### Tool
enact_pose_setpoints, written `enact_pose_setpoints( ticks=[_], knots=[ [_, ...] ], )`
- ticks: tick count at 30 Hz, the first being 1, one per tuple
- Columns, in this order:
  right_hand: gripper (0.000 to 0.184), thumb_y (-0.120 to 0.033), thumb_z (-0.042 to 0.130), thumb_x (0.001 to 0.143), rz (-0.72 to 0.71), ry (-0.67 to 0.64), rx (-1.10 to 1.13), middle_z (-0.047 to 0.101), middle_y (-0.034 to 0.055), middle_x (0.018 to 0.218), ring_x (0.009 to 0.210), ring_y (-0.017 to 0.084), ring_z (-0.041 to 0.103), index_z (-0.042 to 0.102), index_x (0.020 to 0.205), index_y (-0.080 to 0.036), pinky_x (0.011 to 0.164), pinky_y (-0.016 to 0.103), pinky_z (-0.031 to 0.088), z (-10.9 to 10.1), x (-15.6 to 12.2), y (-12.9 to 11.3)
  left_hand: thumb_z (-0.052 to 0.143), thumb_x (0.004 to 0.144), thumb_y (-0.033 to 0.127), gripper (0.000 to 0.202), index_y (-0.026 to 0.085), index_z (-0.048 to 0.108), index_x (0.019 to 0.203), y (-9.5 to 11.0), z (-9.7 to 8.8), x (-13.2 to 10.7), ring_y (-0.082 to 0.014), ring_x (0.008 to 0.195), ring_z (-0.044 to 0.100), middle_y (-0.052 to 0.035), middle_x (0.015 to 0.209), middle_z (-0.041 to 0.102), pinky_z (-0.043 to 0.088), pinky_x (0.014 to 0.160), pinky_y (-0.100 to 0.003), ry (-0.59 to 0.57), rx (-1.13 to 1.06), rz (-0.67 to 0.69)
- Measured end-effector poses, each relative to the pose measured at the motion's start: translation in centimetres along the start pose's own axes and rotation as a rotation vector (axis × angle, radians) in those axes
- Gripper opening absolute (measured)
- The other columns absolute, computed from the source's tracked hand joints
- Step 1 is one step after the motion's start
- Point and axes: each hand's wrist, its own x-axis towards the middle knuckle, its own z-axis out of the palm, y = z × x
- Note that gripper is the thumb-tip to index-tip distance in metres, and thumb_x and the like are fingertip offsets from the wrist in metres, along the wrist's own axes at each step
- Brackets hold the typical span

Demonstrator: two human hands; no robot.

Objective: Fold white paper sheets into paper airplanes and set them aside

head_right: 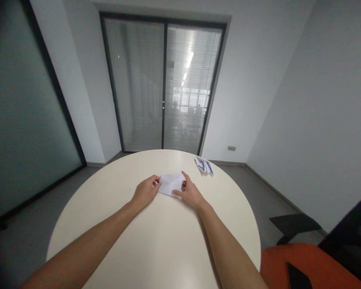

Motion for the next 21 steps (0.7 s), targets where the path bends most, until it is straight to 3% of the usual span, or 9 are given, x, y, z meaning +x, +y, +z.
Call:
enact_pose_setpoints(
  ticks=[2, 4, 6, 8, 11, 16, 21],
  knots=[
    [0.106, -0.029, 0.075, 0.075, -0.038, -0.021, 0.054, 0.068, 0.0062, 0.105, 0.082, 0.017, 0.065, 0.007, 0.156, -0.020, 0.075, 0.032, 0.053, 0.2, 0.0, -0.2, 0.058, 0.092, 0.025, 0.005, 0.023, 0.060, 0.096, -0.1, 0.1, 0.1, -0.0162, 0.078, 0.068, 0.0001, 0.089, 0.072, 0.048, 0.071, -0.026, 0.020, -0.065, -0.024],
    [0.100, -0.025, 0.072, 0.078, -0.061, -0.011, 0.027, 0.069, 0.0063, 0.104, 0.080, 0.017, 0.065, 0.010, 0.156, -0.020, 0.073, 0.030, 0.052, 0.2, 0.1, -0.6, 0.058, 0.091, 0.025, 0.004, 0.023, 0.058, 0.094, -0.1, 0.2, 0.2, -0.0157, 0.078, 0.068, -0.0004, 0.092, 0.072, 0.049, 0.070, -0.026, 0.032, -0.132, -0.042],
    [0.079, -0.025, 0.069, 0.080, -0.068, 0.024, -0.094, 0.071, 0.0065, 0.101, 0.080, 0.018, 0.064, 0.032, 0.149, -0.019, 0.074, 0.029, 0.050, -0.1, 0.0, -1.1, 0.058, 0.091, 0.026, 0.004, 0.023, 0.058, 0.092, -0.1, 0.2, 0.2, -0.0160, 0.079, 0.069, -0.0006, 0.092, 0.072, 0.050, 0.069, -0.026, 0.039, -0.160, -0.053],
    [0.050, -0.025, 0.066, 0.083, -0.093, 0.032, -0.242, 0.072, 0.0075, 0.101, 0.083, 0.020, 0.064, 0.055, 0.131, -0.018, 0.078, 0.031, 0.049, -0.5, 0.0, -1.4, 0.059, 0.091, 0.028, 0.006, 0.023, 0.060, 0.093, -0.1, 0.2, 0.2, -0.0175, 0.083, 0.068, -0.0010, 0.094, 0.072, 0.051, 0.072, -0.028, 0.064, -0.141, -0.042],
    [0.028, -0.023, 0.059, 0.088, -0.191, 0.008, -0.387, 0.072, 0.0099, 0.109, 0.095, 0.023, 0.064, 0.066, 0.115, -0.018, 0.087, 0.033, 0.048, -1.1, -0.1, -1.4, 0.060, 0.091, 0.027, 0.014, 0.023, 0.061, 0.104, -0.1, 0.1, 0.1, -0.0189, 0.091, 0.067, -0.0025, 0.104, 0.070, 0.051, 0.081, -0.030, 0.135, -0.118, 0.000],
    [0.028, -0.016, 0.051, 0.091, -0.317, -0.040, -0.509, 0.072, 0.0076, 0.107, 0.100, 0.022, 0.062, 0.071, 0.110, -0.021, 0.091, 0.033, 0.046, -1.6, -0.2, -1.1, 0.056, 0.092, 0.021, 0.010, 0.023, 0.064, 0.097, -0.2, -0.3, -0.1, -0.0179, 0.096, 0.064, -0.0007, 0.101, 0.070, 0.049, 0.086, -0.029, 0.084, -0.046, 0.084],
    [0.044, -0.003, 0.050, 0.081, -0.291, -0.062, -0.562, 0.071, 0.0047, 0.110, 0.104, 0.021, 0.061, 0.074, 0.111, -0.025, 0.092, 0.033, 0.047, -1.8, -0.4, -0.9, 0.055, 0.088, 0.011, 0.018, 0.023, 0.067, 0.092, -0.4, -0.5, -0.2, -0.0189, 0.097, 0.063, -0.0006, 0.098, 0.071, 0.048, 0.084, -0.030, -0.054, 0.112, 0.129]
  ],
)
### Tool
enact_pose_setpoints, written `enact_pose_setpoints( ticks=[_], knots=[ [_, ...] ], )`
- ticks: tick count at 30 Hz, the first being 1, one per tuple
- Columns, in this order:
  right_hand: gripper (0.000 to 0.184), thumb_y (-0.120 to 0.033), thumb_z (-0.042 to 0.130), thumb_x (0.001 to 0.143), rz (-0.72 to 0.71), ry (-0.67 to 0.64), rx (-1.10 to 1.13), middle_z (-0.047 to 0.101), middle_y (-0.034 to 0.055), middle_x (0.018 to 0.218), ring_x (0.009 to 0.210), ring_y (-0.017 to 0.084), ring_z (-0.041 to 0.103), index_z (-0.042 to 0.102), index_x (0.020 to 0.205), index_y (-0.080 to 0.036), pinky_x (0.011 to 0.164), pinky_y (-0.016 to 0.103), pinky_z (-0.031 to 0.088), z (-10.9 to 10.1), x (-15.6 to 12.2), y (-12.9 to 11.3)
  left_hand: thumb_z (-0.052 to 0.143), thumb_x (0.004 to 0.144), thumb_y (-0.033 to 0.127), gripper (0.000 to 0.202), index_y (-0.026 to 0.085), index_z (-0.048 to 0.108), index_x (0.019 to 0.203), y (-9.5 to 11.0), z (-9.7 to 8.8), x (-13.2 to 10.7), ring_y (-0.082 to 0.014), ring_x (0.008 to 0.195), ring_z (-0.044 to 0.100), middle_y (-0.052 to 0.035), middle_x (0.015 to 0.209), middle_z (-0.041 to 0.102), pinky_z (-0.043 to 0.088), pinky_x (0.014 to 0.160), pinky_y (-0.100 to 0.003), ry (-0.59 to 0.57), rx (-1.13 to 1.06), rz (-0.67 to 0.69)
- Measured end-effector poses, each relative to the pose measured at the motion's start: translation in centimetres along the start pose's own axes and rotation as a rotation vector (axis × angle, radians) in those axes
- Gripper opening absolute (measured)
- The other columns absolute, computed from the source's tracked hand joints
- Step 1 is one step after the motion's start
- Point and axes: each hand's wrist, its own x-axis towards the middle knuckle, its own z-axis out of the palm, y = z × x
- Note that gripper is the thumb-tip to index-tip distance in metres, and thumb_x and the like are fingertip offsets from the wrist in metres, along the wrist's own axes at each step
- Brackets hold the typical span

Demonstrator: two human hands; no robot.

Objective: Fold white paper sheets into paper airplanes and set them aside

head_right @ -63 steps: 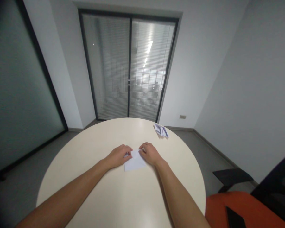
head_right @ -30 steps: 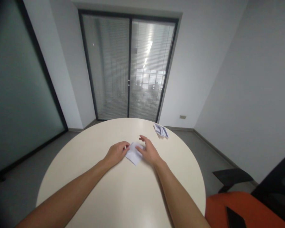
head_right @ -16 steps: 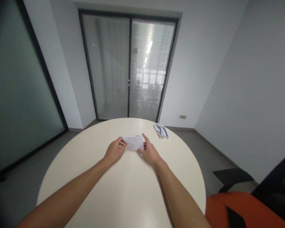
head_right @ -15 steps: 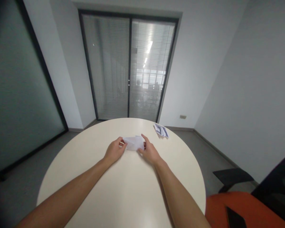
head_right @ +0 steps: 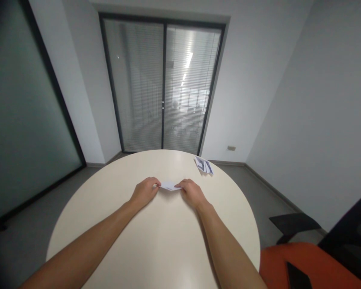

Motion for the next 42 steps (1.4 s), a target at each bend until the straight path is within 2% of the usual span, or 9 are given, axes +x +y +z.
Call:
enact_pose_setpoints(
  ticks=[7, 12, 19, 24, 28, 37, 42],
  knots=[
    [0.045, -0.002, 0.050, 0.079, 0.001, -0.044, -0.022, 0.073, 0.0058, 0.111, 0.106, 0.021, 0.062, 0.074, 0.110, -0.022, 0.095, 0.033, 0.047, 0.2, -0.2, -0.2, 0.056, 0.085, 0.008, 0.021, 0.023, 0.069, 0.091, -0.4, 0.4, -0.1, -0.0205, 0.099, 0.062, -0.0016, 0.097, 0.072, 0.048, 0.085, -0.030, -0.111, 0.088, 0.050],
    [0.046, -0.007, 0.056, 0.079, 0.018, -0.017, 0.003, 0.071, 0.0085, 0.118, 0.108, 0.023, 0.062, 0.069, 0.122, -0.018, 0.096, 0.033, 0.047, 0.1, -0.1, -0.5, 0.055, 0.089, 0.016, 0.019, 0.024, 0.072, 0.095, -0.4, 0.3, -0.3, -0.0202, 0.099, 0.064, -0.0026, 0.101, 0.073, 0.048, 0.085, -0.030, -0.180, 0.115, 0.011],
    [0.032, -0.010, 0.055, 0.082, -0.051, -0.047, 0.009, 0.073, 0.0081, 0.115, 0.108, 0.023, 0.062, 0.076, 0.104, -0.019, 0.100, 0.034, 0.044, 0.0, 0.1, -0.7, 0.052, 0.094, 0.029, 0.022, 0.024, 0.073, 0.096, 0.2, 0.2, -0.3, -0.0216, 0.097, 0.064, -0.0048, 0.100, 0.072, 0.047, 0.082, -0.030, -0.196, 0.137, 0.031],
    [0.022, -0.020, 0.052, 0.090, -0.021, -0.083, 0.003, 0.073, 0.0096, 0.098, 0.094, 0.022, 0.063, 0.074, 0.093, -0.016, 0.088, 0.030, 0.045, -0.5, 0.2, -1.3, 0.047, 0.097, 0.035, 0.028, 0.023, 0.073, 0.099, 0.2, 0.1, -0.2, -0.0222, 0.096, 0.064, -0.0059, 0.099, 0.072, 0.047, 0.082, -0.030, -0.193, 0.133, 0.018],
    [0.024, -0.030, 0.051, 0.094, 0.034, -0.090, -0.032, 0.070, 0.0089, 0.087, 0.082, 0.020, 0.061, 0.069, 0.084, -0.016, 0.076, 0.028, 0.042, -0.6, 0.1, -1.4, 0.045, 0.098, 0.033, 0.029, 0.024, 0.072, 0.103, 0.4, -0.1, -0.2, -0.0220, 0.096, 0.064, -0.0056, 0.099, 0.073, 0.047, 0.081, -0.030, -0.193, 0.126, -0.003],
    [0.028, -0.034, 0.043, 0.100, 0.117, -0.054, -0.014, 0.068, 0.0083, 0.085, 0.076, 0.018, 0.059, 0.063, 0.091, -0.017, 0.069, 0.027, 0.038, -0.4, 0.1, -1.5, 0.048, 0.096, 0.031, 0.024, 0.025, 0.071, 0.102, 0.5, 0.0, 0.0, -0.0208, 0.092, 0.066, -0.0045, 0.098, 0.074, 0.046, 0.078, -0.028, -0.177, 0.117, -0.073],
    [0.029, -0.031, 0.044, 0.099, 0.131, -0.050, 0.040, 0.070, 0.0085, 0.092, 0.078, 0.019, 0.061, 0.063, 0.115, -0.017, 0.071, 0.027, 0.041, -0.1, 0.1, -1.4, 0.051, 0.096, 0.031, 0.021, 0.025, 0.069, 0.104, 0.5, 0.3, -0.1, -0.0200, 0.089, 0.066, -0.0035, 0.094, 0.073, 0.046, 0.077, -0.028, -0.170, 0.105, -0.101]
  ],
)
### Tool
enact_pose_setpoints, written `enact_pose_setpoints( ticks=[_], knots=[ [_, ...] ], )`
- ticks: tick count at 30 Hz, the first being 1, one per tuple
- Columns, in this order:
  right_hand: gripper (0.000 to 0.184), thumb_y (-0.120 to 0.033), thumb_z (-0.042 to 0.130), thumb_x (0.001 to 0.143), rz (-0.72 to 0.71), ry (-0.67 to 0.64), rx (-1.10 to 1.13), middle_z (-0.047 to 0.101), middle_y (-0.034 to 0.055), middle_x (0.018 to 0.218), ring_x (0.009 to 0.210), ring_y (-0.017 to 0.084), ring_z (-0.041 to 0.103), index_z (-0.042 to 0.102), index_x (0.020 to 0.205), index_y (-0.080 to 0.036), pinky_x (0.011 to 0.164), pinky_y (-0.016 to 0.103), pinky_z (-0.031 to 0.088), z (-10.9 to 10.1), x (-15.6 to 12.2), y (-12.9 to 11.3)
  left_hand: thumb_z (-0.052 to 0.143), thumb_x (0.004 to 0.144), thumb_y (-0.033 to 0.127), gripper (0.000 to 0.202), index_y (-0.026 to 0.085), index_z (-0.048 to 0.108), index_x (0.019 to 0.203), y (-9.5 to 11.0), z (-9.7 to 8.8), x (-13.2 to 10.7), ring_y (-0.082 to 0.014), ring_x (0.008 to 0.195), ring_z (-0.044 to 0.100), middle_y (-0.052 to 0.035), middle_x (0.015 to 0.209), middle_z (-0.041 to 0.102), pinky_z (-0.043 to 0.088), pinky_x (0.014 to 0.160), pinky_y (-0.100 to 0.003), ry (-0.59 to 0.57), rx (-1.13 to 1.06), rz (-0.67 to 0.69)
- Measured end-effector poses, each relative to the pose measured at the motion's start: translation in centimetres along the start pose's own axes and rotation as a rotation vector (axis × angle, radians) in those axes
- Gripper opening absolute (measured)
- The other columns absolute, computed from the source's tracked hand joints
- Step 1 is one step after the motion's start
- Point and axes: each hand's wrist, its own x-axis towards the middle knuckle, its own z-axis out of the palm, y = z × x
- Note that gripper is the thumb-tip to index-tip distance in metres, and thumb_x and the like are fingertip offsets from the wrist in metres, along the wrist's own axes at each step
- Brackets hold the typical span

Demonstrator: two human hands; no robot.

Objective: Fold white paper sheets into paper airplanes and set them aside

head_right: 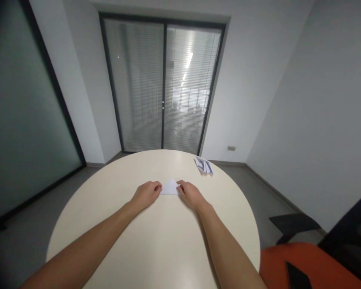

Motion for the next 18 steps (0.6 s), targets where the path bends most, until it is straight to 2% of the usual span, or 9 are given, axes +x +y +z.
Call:
enact_pose_setpoints(
  ticks=[3, 6, 14, 16, 18],
  knots=[
    [0.033, -0.029, 0.046, 0.097, -0.028, 0.005, 0.018, 0.071, 0.0090, 0.097, 0.082, 0.020, 0.063, 0.061, 0.125, -0.018, 0.074, 0.029, 0.044, 0.28, 0.04, 0.13, 0.053, 0.095, 0.030, 0.020, 0.025, 0.068, 0.107, 0.06, 0.07, -0.09, -0.0194, 0.090, 0.066, -0.0021, 0.092, 0.073, 0.046, 0.076, -0.027, 0.011, -0.018, 0.002],
    [0.039, -0.026, 0.050, 0.094, -0.061, 0.025, 0.029, 0.070, 0.0112, 0.112, 0.093, 0.021, 0.064, 0.058, 0.132, -0.018, 0.083, 0.031, 0.047, 0.52, 0.05, 0.34, 0.054, 0.094, 0.029, 0.020, 0.025, 0.066, 0.111, 0.09, 0.11, -0.17, -0.0188, 0.090, 0.066, -0.0014, 0.094, 0.073, 0.046, 0.076, -0.027, 0.013, -0.029, 0.008],
    [0.049, -0.022, 0.049, 0.095, -0.154, 0.010, 0.005, 0.062, 0.0139, 0.127, 0.109, 0.023, 0.061, 0.050, 0.143, -0.019, 0.097, 0.035, 0.047, 0.46, 0.04, 0.45, 0.052, 0.095, 0.023, 0.034, 0.026, 0.061, 0.127, 0.08, 0.17, -0.43, -0.0183, 0.104, 0.064, -0.0033, 0.116, 0.068, 0.047, 0.088, -0.027, 0.015, -0.049, 0.075],
    [0.048, -0.022, 0.049, 0.095, -0.166, 0.014, -0.001, 0.061, 0.0137, 0.129, 0.112, 0.022, 0.060, 0.051, 0.143, -0.019, 0.100, 0.035, 0.046, 0.45, 0.05, 0.41, 0.050, 0.096, 0.023, 0.033, 0.027, 0.064, 0.126, 0.08, 0.15, -0.44, -0.0187, 0.105, 0.063, -0.0035, 0.117, 0.067, 0.047, 0.089, -0.027, 0.003, -0.047, 0.100],
    [0.042, -0.021, 0.048, 0.095, -0.174, 0.011, -0.013, 0.062, 0.0131, 0.128, 0.113, 0.022, 0.060, 0.059, 0.136, -0.021, 0.101, 0.036, 0.045, 0.52, 0.09, 0.45, 0.048, 0.097, 0.024, 0.031, 0.027, 0.068, 0.121, 0.11, 0.12, -0.40, -0.0188, 0.105, 0.064, -0.0036, 0.116, 0.068, 0.048, 0.089, -0.028, -0.011, -0.049, 0.111]
  ],
)
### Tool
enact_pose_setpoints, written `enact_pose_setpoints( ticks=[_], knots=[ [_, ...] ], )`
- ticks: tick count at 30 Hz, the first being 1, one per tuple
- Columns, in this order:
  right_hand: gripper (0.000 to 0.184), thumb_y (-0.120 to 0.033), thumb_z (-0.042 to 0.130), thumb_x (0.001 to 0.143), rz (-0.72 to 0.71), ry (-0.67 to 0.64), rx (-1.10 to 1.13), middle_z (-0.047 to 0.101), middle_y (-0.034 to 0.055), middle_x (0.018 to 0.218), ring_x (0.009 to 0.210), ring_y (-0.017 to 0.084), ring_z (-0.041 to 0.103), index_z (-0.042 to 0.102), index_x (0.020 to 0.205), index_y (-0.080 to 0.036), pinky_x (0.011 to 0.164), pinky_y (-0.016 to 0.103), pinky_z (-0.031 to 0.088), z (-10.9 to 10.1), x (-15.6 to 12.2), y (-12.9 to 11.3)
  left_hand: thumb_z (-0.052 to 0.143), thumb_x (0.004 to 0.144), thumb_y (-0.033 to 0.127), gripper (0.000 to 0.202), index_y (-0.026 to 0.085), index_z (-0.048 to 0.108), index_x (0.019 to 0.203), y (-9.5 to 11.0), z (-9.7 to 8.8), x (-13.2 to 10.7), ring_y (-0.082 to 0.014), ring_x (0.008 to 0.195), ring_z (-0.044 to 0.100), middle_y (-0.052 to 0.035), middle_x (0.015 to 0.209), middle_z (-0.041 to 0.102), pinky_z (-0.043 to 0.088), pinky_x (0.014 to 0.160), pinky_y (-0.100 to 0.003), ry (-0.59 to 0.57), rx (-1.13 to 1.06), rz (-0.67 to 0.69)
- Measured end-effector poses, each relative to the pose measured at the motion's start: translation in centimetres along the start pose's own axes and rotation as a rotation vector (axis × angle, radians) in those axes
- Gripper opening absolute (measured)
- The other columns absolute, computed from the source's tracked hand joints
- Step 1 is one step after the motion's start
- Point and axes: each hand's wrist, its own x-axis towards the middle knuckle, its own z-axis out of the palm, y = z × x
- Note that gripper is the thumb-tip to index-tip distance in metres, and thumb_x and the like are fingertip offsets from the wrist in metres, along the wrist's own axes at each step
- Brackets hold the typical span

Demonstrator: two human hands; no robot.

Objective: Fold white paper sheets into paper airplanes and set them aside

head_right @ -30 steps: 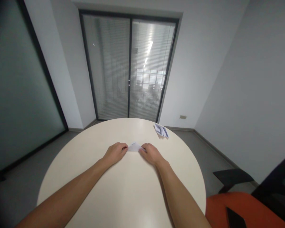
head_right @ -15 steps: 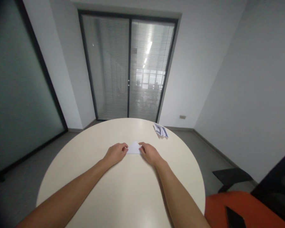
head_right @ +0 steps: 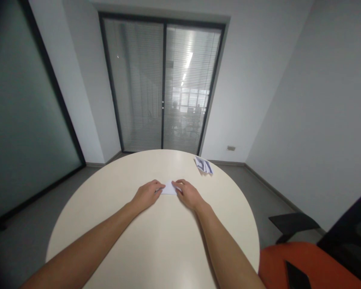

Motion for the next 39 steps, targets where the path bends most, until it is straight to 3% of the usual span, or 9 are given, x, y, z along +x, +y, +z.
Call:
enact_pose_setpoints(
  ticks=[3, 9, 30, 39],
  knots=[
    [0.034, -0.022, 0.050, 0.095, 0.001, -0.010, -0.023, 0.064, 0.0129, 0.126, 0.113, 0.023, 0.061, 0.069, 0.123, -0.021, 0.102, 0.038, 0.045, 0.2, 0.1, 0.1, 0.050, 0.097, 0.026, 0.027, 0.024, 0.072, 0.113, 0.1, 0.0, 0.1, -0.0197, 0.107, 0.063, -0.0048, 0.117, 0.069, 0.047, 0.093, -0.029, -0.024, -0.004, -0.002],
    [0.032, -0.031, 0.058, 0.091, -0.016, -0.024, -0.051, 0.070, 0.0112, 0.118, 0.104, 0.025, 0.063, 0.073, 0.116, -0.020, 0.096, 0.037, 0.046, 0.0, 0.0, -0.4, 0.057, 0.093, 0.031, 0.026, 0.023, 0.073, 0.113, 0.0, 0.1, 0.1, -0.0229, 0.107, 0.062, -0.0050, 0.116, 0.072, 0.047, 0.095, -0.033, -0.052, 0.013, 0.012],
    [0.032, -0.034, 0.058, 0.092, 0.008, -0.023, -0.020, 0.072, 0.0100, 0.115, 0.106, 0.024, 0.063, 0.073, 0.116, -0.019, 0.096, 0.035, 0.046, -0.5, -0.1, -1.1, 0.053, 0.096, 0.030, 0.027, 0.022, 0.072, 0.113, 0.1, 0.0, 0.0, -0.0224, 0.106, 0.061, -0.0047, 0.114, 0.072, 0.046, 0.095, -0.033, -0.038, -0.003, 0.037],
    [0.033, -0.040, 0.056, 0.093, 0.044, -0.033, -0.105, 0.076, 0.0080, 0.103, 0.097, 0.024, 0.065, 0.072, 0.116, -0.023, 0.084, 0.031, 0.047, -1.3, 0.0, -2.3, 0.054, 0.095, 0.030, 0.024, 0.021, 0.070, 0.109, 0.5, 0.0, 0.1, -0.0202, 0.103, 0.064, -0.0045, 0.109, 0.073, 0.048, 0.091, -0.030, 0.034, -0.037, 0.013]
  ],
)
